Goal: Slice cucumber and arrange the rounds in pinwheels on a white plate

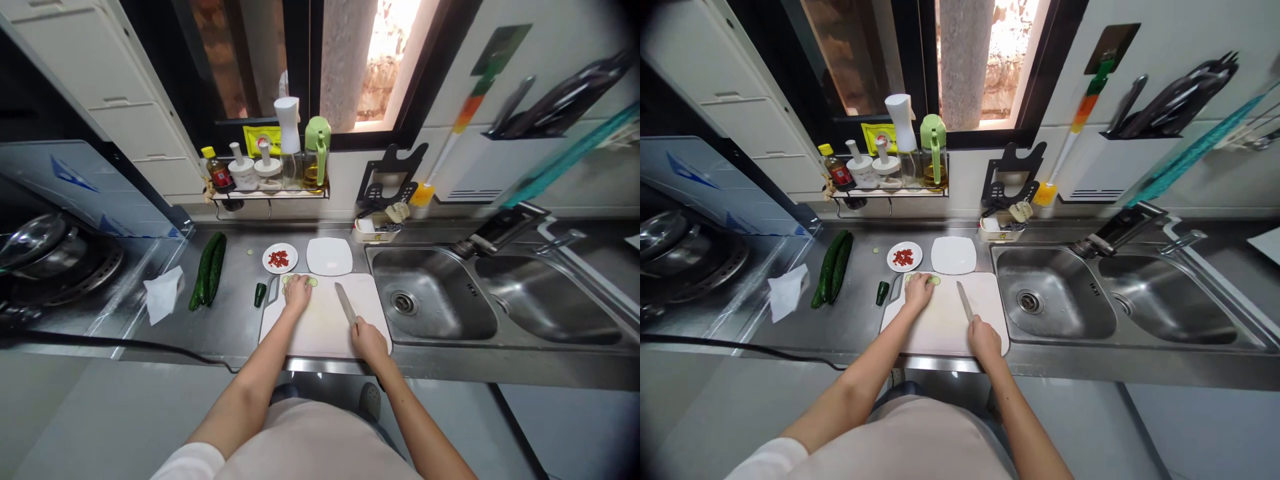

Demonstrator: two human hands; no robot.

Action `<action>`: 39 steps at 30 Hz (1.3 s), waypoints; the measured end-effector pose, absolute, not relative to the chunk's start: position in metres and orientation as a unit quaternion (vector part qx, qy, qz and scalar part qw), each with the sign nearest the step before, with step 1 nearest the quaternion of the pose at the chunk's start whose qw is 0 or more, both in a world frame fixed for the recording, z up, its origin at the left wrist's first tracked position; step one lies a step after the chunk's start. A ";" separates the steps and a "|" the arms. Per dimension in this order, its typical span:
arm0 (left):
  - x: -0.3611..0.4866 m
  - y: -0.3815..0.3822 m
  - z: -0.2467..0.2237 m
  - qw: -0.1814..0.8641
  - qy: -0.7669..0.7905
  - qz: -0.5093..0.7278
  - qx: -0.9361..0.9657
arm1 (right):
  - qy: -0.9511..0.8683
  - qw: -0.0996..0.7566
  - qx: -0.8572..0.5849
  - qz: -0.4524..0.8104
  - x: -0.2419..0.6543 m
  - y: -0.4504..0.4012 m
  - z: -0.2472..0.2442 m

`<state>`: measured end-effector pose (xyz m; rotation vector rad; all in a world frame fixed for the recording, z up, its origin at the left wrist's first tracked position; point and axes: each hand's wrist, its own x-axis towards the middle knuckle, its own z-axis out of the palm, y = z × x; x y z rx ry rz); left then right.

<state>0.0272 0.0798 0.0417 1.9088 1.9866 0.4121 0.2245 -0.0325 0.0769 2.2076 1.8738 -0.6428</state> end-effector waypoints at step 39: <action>0.019 0.021 0.036 0.324 0.707 0.154 0.609 | 0.652 0.112 0.717 -0.218 0.229 -0.027 0.078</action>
